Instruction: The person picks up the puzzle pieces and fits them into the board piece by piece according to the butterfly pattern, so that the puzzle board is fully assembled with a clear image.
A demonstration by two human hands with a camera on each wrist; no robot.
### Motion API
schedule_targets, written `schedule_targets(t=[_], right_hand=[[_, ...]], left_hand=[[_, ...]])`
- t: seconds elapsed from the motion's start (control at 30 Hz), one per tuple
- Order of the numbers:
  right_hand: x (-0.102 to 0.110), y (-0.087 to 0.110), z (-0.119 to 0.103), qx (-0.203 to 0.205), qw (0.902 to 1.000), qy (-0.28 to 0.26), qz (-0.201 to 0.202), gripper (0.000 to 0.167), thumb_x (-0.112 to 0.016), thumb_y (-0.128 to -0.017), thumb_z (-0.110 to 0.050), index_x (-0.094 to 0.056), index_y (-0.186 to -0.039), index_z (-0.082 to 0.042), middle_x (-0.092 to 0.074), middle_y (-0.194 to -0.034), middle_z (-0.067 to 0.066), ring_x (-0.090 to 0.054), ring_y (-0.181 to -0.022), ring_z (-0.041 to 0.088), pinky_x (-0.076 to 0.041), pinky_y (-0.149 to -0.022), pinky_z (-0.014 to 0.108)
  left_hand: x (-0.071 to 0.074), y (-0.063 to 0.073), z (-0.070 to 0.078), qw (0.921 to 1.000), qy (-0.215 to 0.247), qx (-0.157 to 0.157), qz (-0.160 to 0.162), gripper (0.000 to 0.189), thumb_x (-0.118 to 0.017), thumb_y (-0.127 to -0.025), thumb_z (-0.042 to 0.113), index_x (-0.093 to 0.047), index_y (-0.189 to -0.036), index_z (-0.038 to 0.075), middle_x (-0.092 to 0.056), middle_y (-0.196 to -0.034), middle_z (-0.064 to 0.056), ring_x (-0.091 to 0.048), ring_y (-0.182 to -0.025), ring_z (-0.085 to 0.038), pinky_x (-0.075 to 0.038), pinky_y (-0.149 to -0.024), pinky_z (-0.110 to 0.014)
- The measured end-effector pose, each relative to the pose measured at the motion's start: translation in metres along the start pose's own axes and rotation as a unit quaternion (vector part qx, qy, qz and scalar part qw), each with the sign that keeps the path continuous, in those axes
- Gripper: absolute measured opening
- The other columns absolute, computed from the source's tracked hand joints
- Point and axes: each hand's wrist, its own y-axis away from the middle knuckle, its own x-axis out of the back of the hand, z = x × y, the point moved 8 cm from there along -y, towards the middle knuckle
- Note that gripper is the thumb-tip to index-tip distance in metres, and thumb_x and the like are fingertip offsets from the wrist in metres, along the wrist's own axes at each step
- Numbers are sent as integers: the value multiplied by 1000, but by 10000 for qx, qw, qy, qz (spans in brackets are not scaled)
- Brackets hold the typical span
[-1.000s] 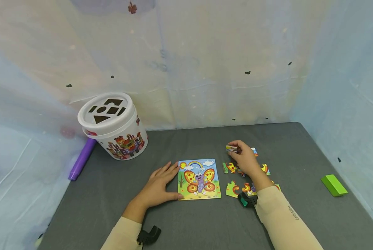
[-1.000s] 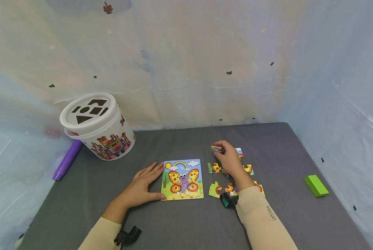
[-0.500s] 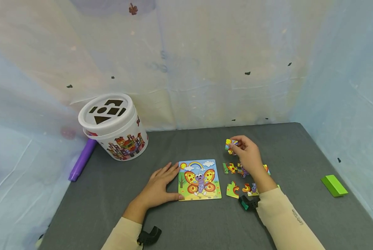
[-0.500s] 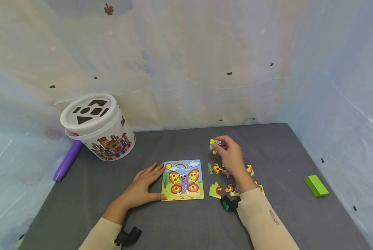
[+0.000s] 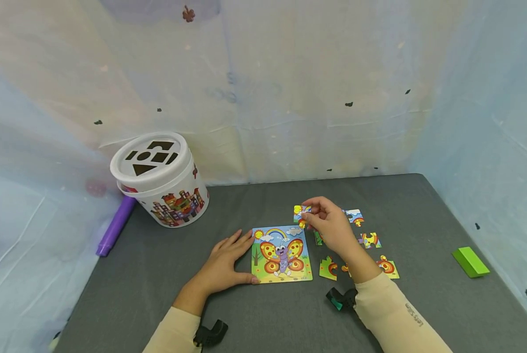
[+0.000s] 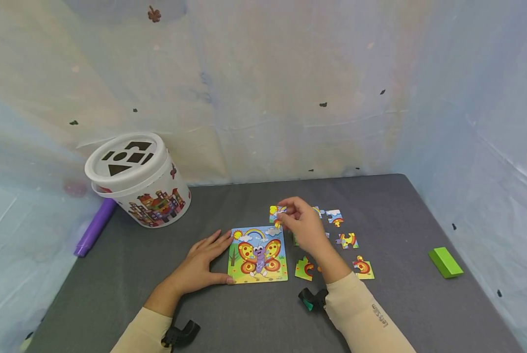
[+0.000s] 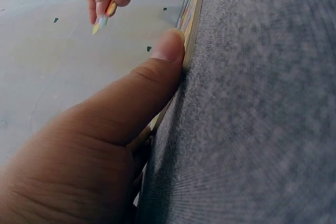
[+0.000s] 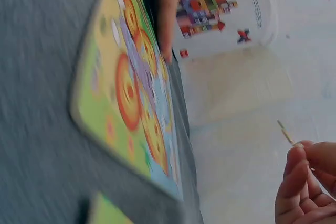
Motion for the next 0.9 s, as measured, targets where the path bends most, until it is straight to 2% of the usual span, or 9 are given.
schedule_targets(t=[0.13, 0.27, 0.5, 0.6, 0.77, 0.9], right_hand=[[-21, 3, 0, -58, 9993, -217, -301, 32, -70, -108, -6, -68, -140, -2, -63, -108, 17, -70, -90, 40, -62, -81, 52], [-42, 7, 5, -200, 9977, -200, -609, 36, -68, -108, -3, -67, -145, -3, -65, -110, 14, -72, -94, 31, -61, -84, 55], [-76, 13, 17, -477, 9930, 130, -1070, 37, -67, -108, -2, -65, -144, 0, -68, -105, 8, -72, -86, 30, -62, -76, 40], [-84, 15, 24, -640, 9915, 64, -1132, 35, -65, -108, 0, -64, -143, 3, -69, -102, 10, -73, -84, 28, -62, -74, 38], [-88, 16, 32, -739, 9911, 5, -1104, 25, -66, -108, 0, -67, -132, 5, -70, -103, 11, -75, -88, 26, -63, -77, 38], [-87, 16, 29, -508, 9901, 727, -1090, 22, -71, -105, -2, -71, -127, 0, -70, -104, 5, -71, -88, 18, -61, -75, 36]], left_hand=[[0, 0, 1, 10000, 6, -17, -5, 115, -88, -83, 66, -36, -172, 14, -27, -178, -1, -15, -165, -32, -11, -126, -63], [0, 0, 1, 10000, 27, -12, -17, 115, -87, -83, 67, -36, -172, 15, -26, -178, 0, -14, -165, -32, -11, -127, -63], [0, 1, -1, 10000, 31, 21, -48, 115, -86, -84, 69, -35, -172, 16, -25, -178, 2, -14, -165, -30, -11, -127, -62], [0, 1, -2, 10000, 40, 19, -62, 114, -86, -84, 69, -36, -172, 16, -25, -178, 2, -13, -165, -29, -11, -127, -62], [0, 0, -2, 10000, 36, 38, -78, 114, -86, -84, 68, -35, -172, 16, -25, -178, 3, -13, -165, -27, -11, -127, -60], [0, 0, -2, 10000, 67, 15, -58, 114, -86, -84, 68, -35, -172, 16, -25, -178, 3, -13, -165, -28, -11, -127, -61]])
